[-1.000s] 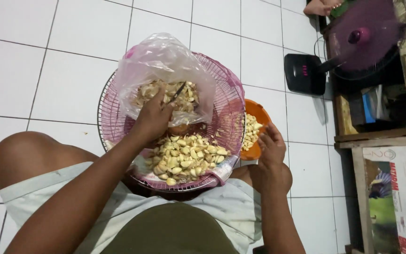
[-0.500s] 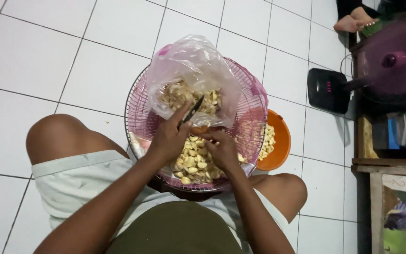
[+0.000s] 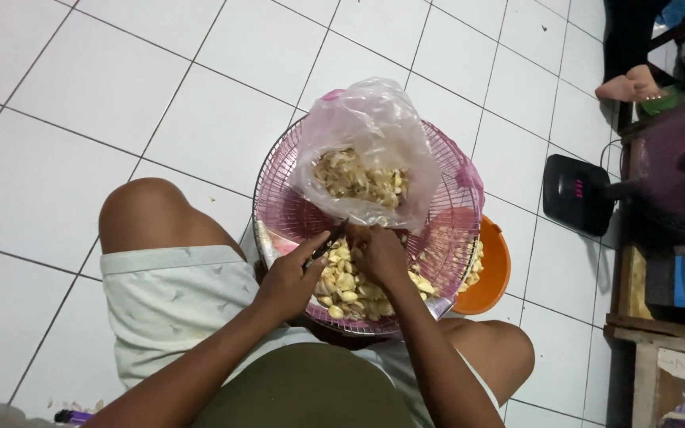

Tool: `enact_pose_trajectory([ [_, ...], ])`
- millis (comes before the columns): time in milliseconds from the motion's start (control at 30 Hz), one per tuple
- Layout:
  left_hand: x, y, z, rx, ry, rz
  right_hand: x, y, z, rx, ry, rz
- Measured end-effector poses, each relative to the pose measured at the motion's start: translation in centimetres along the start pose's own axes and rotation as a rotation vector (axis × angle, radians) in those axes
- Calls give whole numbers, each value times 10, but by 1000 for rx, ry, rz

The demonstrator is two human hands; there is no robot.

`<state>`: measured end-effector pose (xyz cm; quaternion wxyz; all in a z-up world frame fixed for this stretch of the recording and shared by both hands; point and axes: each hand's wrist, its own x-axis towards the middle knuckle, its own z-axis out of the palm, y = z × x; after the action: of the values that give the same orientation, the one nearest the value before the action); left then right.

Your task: The person sits on the floor and peels garlic cloves using a small knife. They pick cloves from a plastic bag, peel them over a pink basket, and place the peeled cloves into an orange bowl.

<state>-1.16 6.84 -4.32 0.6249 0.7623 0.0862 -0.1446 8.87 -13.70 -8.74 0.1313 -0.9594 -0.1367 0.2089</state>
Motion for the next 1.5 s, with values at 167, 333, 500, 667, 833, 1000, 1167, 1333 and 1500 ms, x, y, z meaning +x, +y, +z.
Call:
enact_pose_trajectory([
  [167,6,-1,4,-30,3,34,-2,4,-10,-15,-106,84],
  [333,9,4,5,-29,3,31,-1,21,5,2,-177,84],
  [500,-3,23,-8,-63,56,16,-7,14,-8,16,-213,148],
  [667,5,20,-21,-22,145,-18,-10,-12,-1,61,21,-108],
  [833,3,29,-27,-48,167,2,7,-34,44,68,37,-312],
  [1000,13,14,-22,-66,158,27,16,-45,73,-83,29,-322],
  [1167,7,23,-16,138,23,-25,-19,-49,29,430,208,-148],
  [1333,7,16,9,244,-172,-11,-40,-34,28,1360,254,306],
  [1500,9,8,29,252,-251,99,-59,-19,39,2078,146,514],
])
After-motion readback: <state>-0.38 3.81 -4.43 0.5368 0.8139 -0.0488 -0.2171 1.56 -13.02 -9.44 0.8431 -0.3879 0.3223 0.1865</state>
